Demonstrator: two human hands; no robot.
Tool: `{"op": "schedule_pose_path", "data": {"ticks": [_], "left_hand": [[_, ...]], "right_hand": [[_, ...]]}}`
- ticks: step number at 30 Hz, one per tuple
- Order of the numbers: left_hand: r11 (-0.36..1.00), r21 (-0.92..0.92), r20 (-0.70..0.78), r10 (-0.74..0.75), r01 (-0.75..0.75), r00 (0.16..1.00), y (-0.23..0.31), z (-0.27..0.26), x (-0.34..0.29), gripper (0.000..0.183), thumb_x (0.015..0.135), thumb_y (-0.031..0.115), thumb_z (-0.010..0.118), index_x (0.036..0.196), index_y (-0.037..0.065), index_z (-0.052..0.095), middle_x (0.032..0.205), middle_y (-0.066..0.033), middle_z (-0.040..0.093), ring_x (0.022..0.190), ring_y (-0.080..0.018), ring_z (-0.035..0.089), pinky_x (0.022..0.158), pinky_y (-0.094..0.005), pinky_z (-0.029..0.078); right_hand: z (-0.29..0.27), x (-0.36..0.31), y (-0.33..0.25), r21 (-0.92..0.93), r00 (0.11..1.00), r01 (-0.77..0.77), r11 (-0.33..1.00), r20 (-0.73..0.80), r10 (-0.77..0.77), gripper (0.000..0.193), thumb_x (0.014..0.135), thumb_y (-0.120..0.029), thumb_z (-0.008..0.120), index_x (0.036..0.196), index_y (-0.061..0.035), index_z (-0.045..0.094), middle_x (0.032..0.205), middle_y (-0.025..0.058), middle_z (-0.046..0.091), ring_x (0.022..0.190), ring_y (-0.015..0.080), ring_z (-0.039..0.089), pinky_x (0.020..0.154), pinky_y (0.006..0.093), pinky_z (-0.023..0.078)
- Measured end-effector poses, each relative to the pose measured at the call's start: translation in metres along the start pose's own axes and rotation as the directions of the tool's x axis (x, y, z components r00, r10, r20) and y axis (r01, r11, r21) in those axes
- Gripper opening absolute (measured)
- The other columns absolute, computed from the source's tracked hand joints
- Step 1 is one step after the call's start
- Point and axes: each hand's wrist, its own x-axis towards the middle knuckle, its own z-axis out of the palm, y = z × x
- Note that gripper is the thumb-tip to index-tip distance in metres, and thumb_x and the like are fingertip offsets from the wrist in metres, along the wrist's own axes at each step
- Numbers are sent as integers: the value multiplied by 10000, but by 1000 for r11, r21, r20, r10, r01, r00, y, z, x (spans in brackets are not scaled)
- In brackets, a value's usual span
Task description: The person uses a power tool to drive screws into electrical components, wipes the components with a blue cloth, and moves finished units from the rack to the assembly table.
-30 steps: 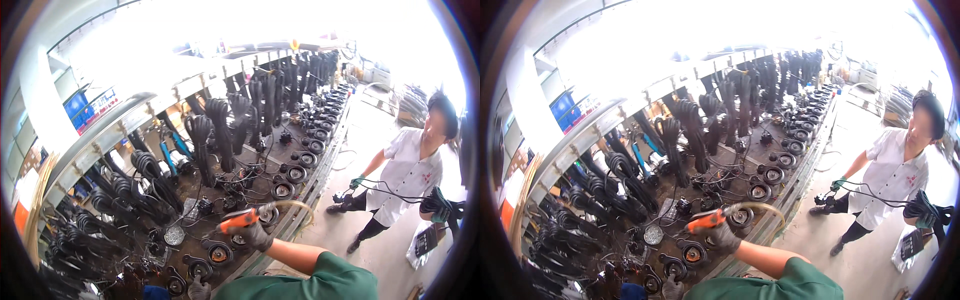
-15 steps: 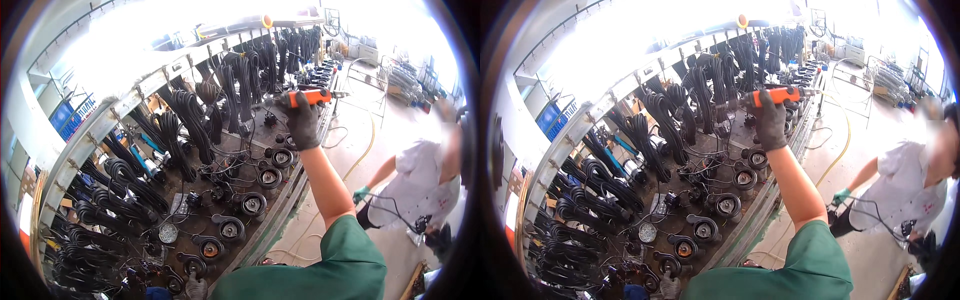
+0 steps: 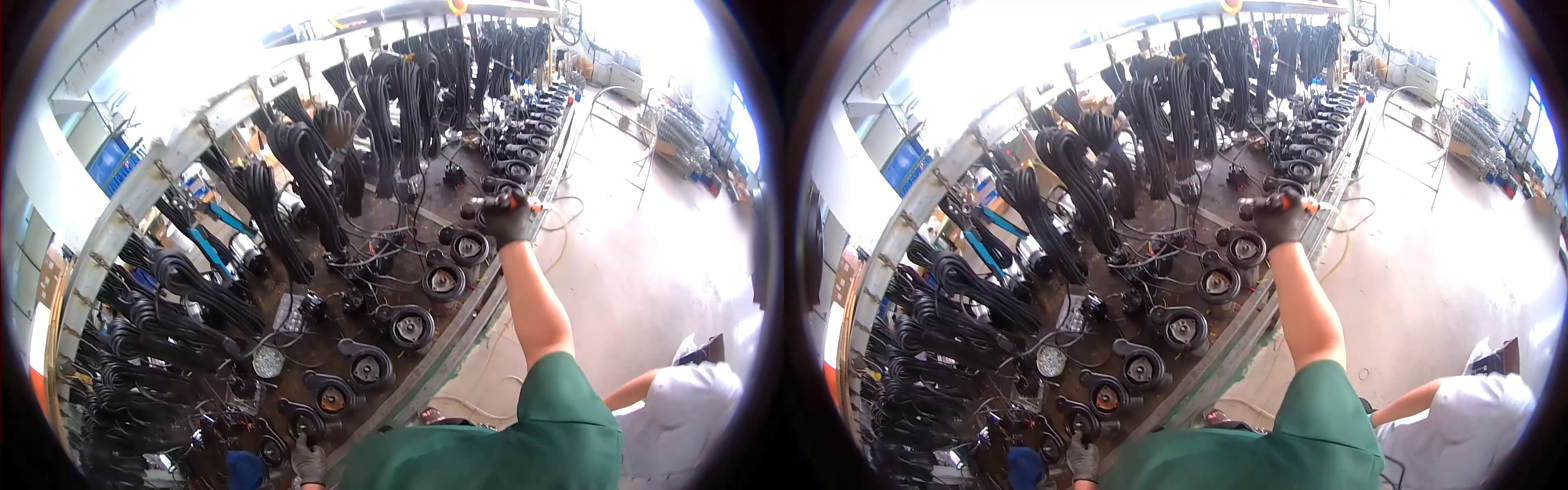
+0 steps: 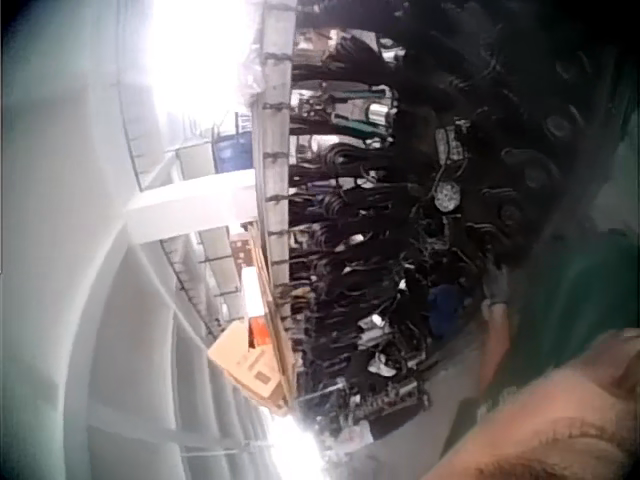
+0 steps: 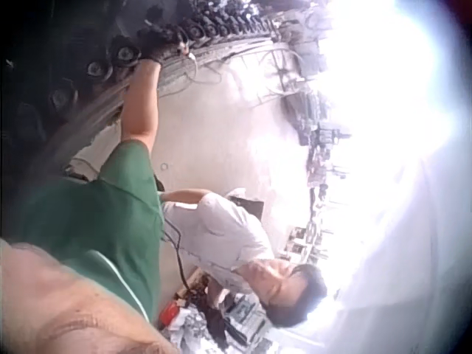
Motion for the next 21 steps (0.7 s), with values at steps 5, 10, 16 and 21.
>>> {"op": "schedule_pose_path", "data": {"ticks": [5,10,16,21], "left_hand": [[990,63,69,-130,126,989,32,-22,-4,504,837,161,636,1315,3,627,1139,-266,700,1057,-422,676,938,-495,528],[996,-66,-103,-62,56,993,21,-11,-18,559,858,180,659,1399,65,580,1198,-265,682,1100,-433,659,969,-488,512],[953,-234,12,-198,195,980,39,-10,-14,578,884,220,663,1439,112,544,1290,-240,642,1167,-424,622,990,-489,490],[918,-375,-72,-166,128,983,24,-2,-19,691,883,242,673,1509,105,416,1372,-239,579,1234,-424,574,1020,-493,478]], "right_hand": [[-21,-38,-2,-179,998,-59,982,3,60,178,835,-248,678,952,-124,627,771,7,582,711,179,582,706,361,506],[-116,-184,103,-443,942,-244,863,103,320,357,713,-103,740,1039,-94,596,950,75,632,845,243,618,775,370,527],[-5,-294,150,-595,763,-513,618,13,646,583,648,-26,706,1209,-22,545,817,92,640,762,244,642,733,375,554],[-28,-289,180,-843,591,-271,465,235,772,522,730,-166,774,1192,-42,565,909,95,654,879,248,678,734,389,577]]}}
